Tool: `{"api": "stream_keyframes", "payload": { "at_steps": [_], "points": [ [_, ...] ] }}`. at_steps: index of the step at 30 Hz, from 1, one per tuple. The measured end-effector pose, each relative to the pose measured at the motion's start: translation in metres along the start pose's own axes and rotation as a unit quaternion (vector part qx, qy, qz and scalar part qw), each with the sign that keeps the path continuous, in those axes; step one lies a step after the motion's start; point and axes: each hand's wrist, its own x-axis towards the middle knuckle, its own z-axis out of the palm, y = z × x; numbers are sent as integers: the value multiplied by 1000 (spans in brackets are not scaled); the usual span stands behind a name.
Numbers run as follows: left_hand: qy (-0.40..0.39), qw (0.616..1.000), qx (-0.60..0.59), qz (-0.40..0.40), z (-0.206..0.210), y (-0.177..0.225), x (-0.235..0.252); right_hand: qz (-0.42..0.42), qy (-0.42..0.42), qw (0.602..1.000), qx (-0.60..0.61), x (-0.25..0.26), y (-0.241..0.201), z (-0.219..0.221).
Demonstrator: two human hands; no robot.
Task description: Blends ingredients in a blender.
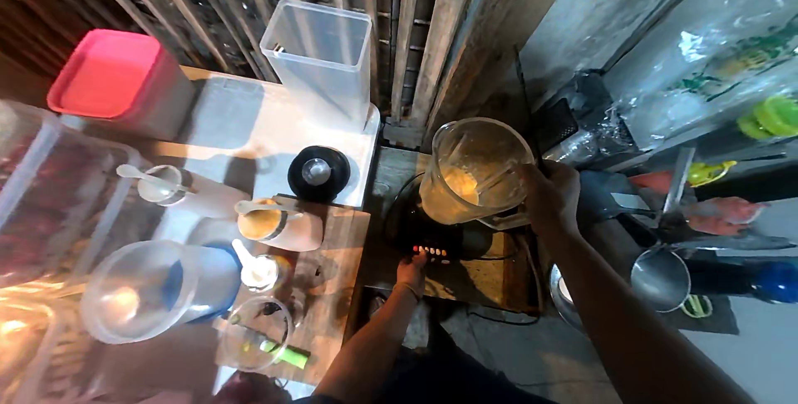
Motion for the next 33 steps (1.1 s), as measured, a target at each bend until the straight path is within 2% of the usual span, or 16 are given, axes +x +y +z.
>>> {"api": "stream_keyframes", "payload": {
  "at_steps": [4,11,18,21,26,33],
  "points": [
    [13,1000,-1,-17,-2,5,0,13,0,1000,-5,0,-3,0],
    [71,994,77,-12,13,9,-1,4,-7,999,31,2,-2,-1],
    [27,995,94,-11,3,16,-7,-1,-3,1000,18,-3,-6,0],
    [8,998,66,-16,0,20,-11,0,-19,1000,14,-4,-4,-1],
    [6,1000,-2,-19,-3,17,-11,5,-24,999,33,-1,-3,1],
    [7,1000,-11,-17,-2,15,-11,3,-28,999,22,-4,-6,-2]
  ]
}}
